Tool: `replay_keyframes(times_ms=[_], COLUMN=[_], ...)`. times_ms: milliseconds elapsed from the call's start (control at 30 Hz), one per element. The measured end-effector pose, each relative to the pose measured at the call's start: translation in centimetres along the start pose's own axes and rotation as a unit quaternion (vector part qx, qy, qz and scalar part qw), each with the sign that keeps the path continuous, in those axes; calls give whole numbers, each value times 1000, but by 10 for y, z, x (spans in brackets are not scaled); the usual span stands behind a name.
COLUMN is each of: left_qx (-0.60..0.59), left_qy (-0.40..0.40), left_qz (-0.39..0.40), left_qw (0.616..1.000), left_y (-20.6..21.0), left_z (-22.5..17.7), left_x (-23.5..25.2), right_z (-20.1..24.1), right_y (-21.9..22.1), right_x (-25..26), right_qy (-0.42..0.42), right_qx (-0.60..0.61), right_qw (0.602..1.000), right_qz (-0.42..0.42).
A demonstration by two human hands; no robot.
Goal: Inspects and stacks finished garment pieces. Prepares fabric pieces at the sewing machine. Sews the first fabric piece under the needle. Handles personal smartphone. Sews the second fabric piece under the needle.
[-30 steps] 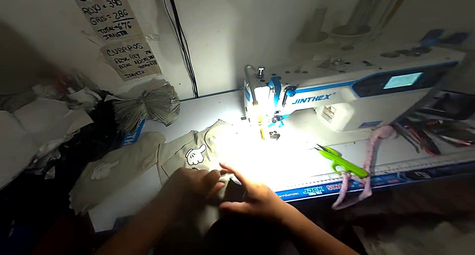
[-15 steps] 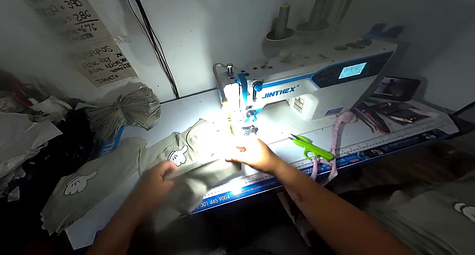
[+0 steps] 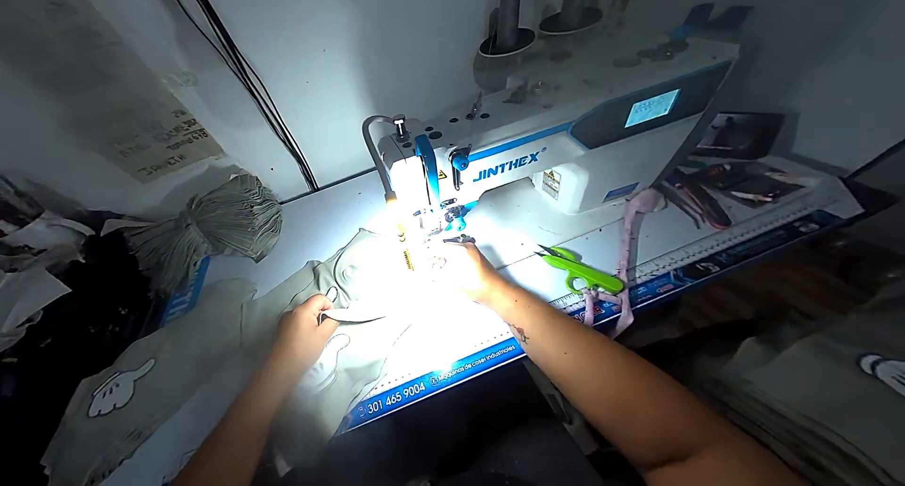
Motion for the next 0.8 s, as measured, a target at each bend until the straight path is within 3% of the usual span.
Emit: replay_keyframes(times_ms=[467,800], left_qx=[-1,54], left_qy=[11,27], left_qz=[-21,-62], left_qw=[1000,996], left_y=[18,16], left_z=[14,14], left_x=[4,0], right_z=[-3,-9], right_y=[5,3], right_x=[5,4], right_qy=[51,9], right_qx=[-5,-50], right_qw=[997,999], right_qz=[60,-20])
Point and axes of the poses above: each hand's wrist, its own x-axis towards the middle knuckle, its own y-axis out of the palm, z = x × y, the point moved 5 cm from there along x, towards the middle knuckle, and after that the axes turned 15 degrees about -z, right-handed, at the moved point
